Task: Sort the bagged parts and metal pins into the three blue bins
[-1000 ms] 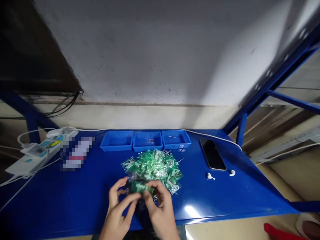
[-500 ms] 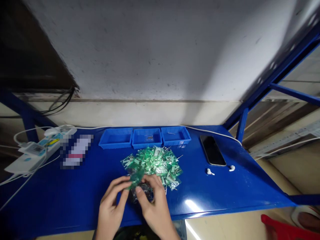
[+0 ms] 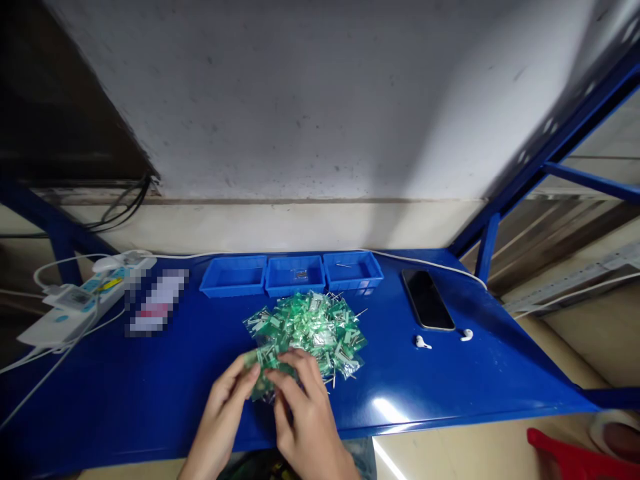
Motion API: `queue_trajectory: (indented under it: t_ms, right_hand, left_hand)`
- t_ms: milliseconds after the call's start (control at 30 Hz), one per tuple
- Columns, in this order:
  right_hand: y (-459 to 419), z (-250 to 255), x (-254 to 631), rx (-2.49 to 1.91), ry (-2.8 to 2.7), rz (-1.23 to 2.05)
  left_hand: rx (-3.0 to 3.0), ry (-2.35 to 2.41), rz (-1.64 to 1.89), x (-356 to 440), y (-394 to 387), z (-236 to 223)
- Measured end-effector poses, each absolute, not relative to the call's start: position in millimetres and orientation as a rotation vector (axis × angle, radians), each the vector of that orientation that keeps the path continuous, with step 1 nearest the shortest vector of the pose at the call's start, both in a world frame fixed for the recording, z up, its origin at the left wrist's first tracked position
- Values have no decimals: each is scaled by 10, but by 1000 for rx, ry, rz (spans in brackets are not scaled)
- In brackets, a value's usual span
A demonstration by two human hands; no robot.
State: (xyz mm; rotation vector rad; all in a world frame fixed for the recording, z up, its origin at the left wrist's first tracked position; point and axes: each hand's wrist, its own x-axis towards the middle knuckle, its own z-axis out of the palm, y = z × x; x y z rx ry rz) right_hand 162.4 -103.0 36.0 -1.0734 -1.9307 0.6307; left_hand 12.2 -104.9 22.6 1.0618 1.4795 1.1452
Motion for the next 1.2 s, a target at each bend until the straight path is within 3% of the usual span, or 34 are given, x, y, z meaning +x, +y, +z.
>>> queue_trajectory:
  t_ms: [167, 333, 667, 933, 1200]
  right_hand:
    - [-986, 387, 1659, -1174, -1811, 578]
    - [-937, 299, 1822, -1299, -1588, 452]
    - [-952, -192, 2231, -1384, -1504, 235]
    - [-992, -219, 2185, -1326, -1564, 117]
    - [-1225, -233, 2250, -1344, -2010, 102]
  left_hand:
    - [1681, 1921, 1393, -304, -489, 576]
    - [2209, 2230, 1069, -629, -55, 795]
    - [2065, 2239, 919, -541, -353, -33]
    - [2088, 2364, 681, -448, -320, -22]
    - [2076, 2395, 644, -459, -364, -95]
